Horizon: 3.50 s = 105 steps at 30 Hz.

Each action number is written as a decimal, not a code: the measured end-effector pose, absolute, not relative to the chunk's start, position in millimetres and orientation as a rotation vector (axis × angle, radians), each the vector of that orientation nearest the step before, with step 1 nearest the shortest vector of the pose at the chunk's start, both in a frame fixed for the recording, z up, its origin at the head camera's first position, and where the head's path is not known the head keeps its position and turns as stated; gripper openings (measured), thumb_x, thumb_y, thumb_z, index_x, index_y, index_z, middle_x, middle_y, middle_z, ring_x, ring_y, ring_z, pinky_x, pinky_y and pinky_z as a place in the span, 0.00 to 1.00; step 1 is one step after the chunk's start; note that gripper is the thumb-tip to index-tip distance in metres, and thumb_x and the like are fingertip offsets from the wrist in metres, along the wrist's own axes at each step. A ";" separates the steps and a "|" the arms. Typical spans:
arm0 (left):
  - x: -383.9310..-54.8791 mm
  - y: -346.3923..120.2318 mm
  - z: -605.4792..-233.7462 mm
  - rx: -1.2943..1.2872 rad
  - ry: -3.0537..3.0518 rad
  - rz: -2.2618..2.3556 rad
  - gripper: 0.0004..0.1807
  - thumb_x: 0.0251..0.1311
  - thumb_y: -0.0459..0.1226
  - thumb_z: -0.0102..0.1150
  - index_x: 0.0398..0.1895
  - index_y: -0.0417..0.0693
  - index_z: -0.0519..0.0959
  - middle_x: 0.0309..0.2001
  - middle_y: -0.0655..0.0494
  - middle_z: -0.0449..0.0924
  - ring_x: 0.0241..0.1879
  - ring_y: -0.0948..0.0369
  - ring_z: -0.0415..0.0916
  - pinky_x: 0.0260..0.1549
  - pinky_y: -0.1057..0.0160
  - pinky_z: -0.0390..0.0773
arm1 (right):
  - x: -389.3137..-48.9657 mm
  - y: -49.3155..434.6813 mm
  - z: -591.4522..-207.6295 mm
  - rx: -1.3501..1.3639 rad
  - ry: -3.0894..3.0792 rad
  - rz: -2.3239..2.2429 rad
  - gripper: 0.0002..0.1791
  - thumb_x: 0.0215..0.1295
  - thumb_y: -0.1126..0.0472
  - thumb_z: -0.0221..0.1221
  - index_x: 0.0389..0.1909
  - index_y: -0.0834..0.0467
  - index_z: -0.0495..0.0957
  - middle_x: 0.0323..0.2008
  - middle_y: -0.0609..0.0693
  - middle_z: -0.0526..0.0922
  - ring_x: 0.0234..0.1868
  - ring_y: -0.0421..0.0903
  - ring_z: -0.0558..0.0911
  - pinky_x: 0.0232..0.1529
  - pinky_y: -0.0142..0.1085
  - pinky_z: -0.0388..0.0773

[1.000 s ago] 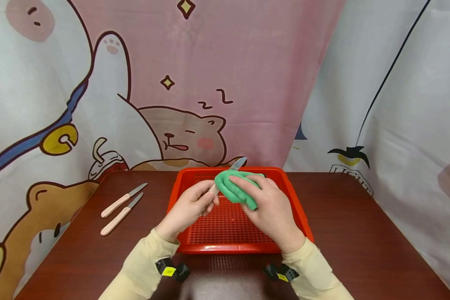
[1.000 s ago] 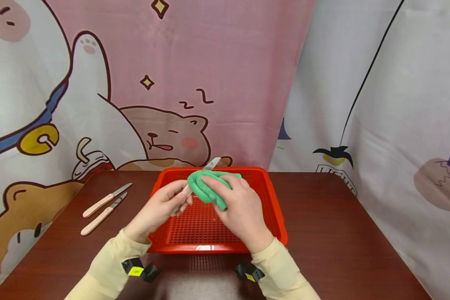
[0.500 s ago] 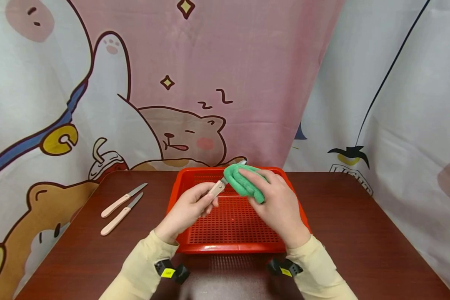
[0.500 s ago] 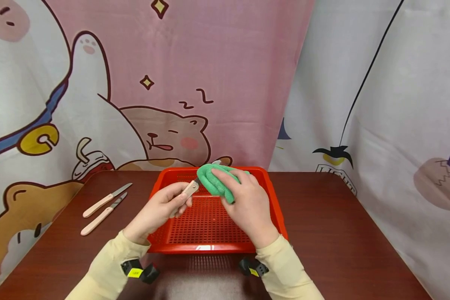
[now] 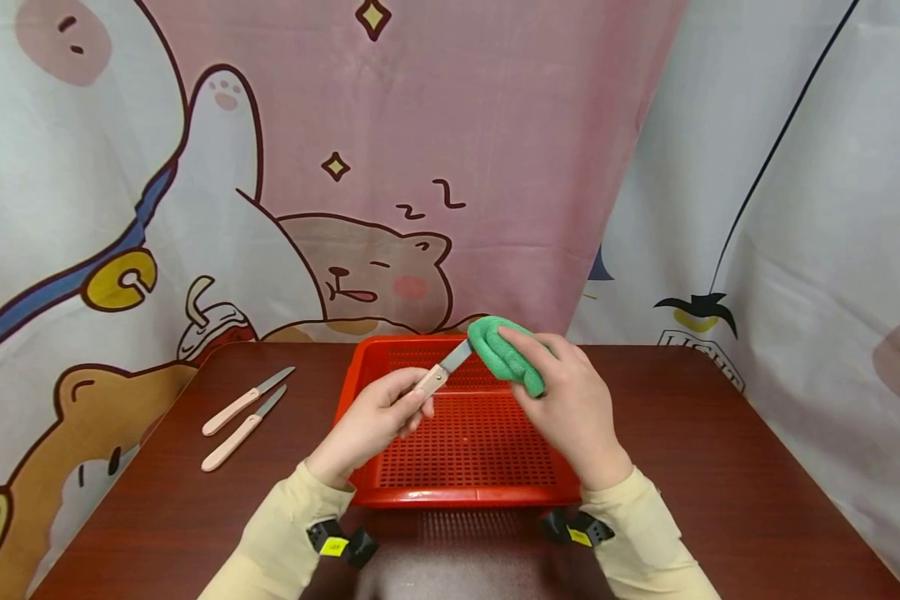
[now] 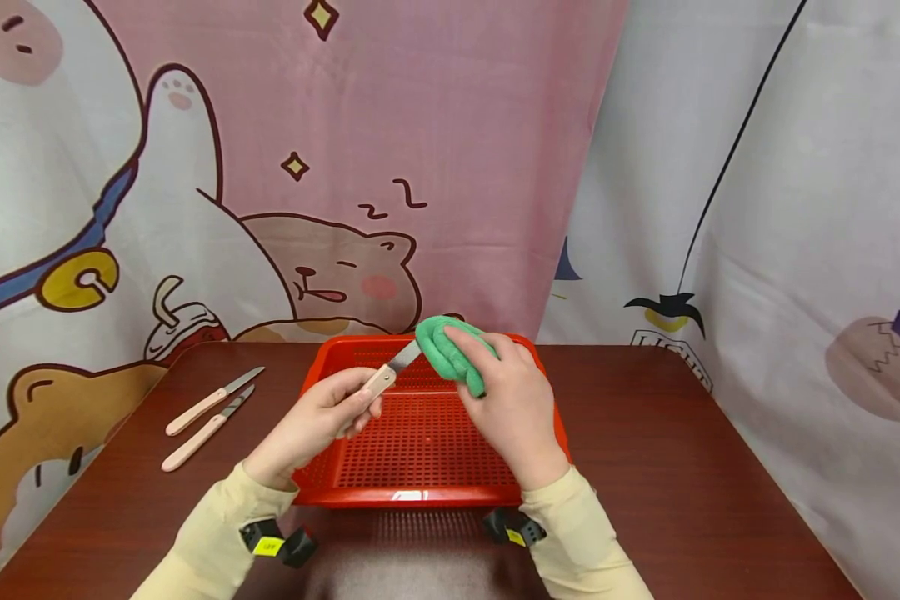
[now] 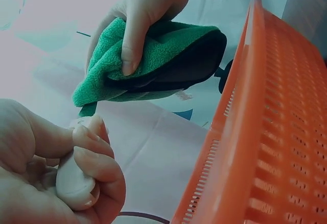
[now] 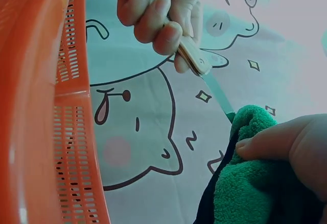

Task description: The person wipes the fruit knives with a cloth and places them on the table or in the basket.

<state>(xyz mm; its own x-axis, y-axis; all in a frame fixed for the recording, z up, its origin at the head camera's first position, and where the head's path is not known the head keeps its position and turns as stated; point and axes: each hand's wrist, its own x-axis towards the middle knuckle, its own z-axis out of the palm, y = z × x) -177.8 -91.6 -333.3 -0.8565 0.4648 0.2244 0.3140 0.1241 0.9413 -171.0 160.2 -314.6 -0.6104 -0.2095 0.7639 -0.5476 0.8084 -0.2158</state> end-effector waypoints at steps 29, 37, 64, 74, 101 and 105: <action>-177.4 -93.8 -338.1 0.723 2.094 1.982 0.13 0.75 0.32 0.45 0.56 0.33 0.72 0.34 0.41 0.72 0.24 0.63 0.65 0.21 0.70 0.64 | -147.7 178.4 -316.0 0.508 -2.141 0.682 0.40 0.47 0.73 0.70 0.63 0.45 0.77 0.50 0.54 0.79 0.49 0.54 0.77 0.43 0.50 0.75; -175.5 -88.0 -336.7 0.742 2.121 1.974 0.12 0.75 0.33 0.46 0.55 0.35 0.73 0.35 0.35 0.71 0.24 0.63 0.65 0.20 0.69 0.64 | -142.8 163.5 -320.0 0.607 -2.115 0.665 0.41 0.45 0.73 0.70 0.63 0.44 0.77 0.51 0.54 0.80 0.49 0.56 0.78 0.43 0.50 0.77; -169.9 -75.1 -340.6 0.796 2.045 1.995 0.12 0.76 0.35 0.44 0.44 0.33 0.73 0.30 0.49 0.72 0.22 0.63 0.64 0.20 0.69 0.64 | -136.7 135.8 -333.9 0.753 -2.132 0.620 0.39 0.45 0.70 0.72 0.62 0.43 0.77 0.51 0.52 0.79 0.49 0.53 0.80 0.38 0.46 0.81; -169.8 -76.5 -341.0 0.785 2.069 1.977 0.10 0.76 0.35 0.45 0.46 0.34 0.73 0.32 0.45 0.72 0.24 0.63 0.65 0.22 0.69 0.66 | -139.1 136.8 -335.2 0.751 -2.146 0.619 0.39 0.45 0.69 0.72 0.62 0.43 0.77 0.51 0.52 0.79 0.49 0.53 0.79 0.37 0.45 0.81; -167.5 -83.1 -343.7 0.837 2.057 1.949 0.11 0.75 0.33 0.48 0.52 0.37 0.76 0.31 0.46 0.73 0.23 0.63 0.65 0.20 0.69 0.65 | -148.0 158.2 -327.5 0.612 -2.127 0.630 0.39 0.45 0.71 0.70 0.62 0.43 0.78 0.50 0.52 0.81 0.48 0.55 0.79 0.41 0.49 0.78; -167.3 -83.5 -343.6 0.848 2.054 1.944 0.11 0.74 0.33 0.48 0.52 0.37 0.75 0.30 0.48 0.73 0.23 0.63 0.65 0.20 0.69 0.65 | -148.2 161.1 -326.8 0.594 -2.139 0.621 0.39 0.45 0.70 0.70 0.62 0.43 0.78 0.49 0.53 0.80 0.46 0.56 0.79 0.39 0.49 0.78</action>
<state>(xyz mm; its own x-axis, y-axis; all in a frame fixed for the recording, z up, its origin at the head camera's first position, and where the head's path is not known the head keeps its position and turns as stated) -167.3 -83.5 -343.6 -0.8184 0.5203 0.2440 0.2723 -0.0230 0.9620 -148.2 161.1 -326.8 -0.5590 -0.1991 0.8049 -0.5992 0.7680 -0.2261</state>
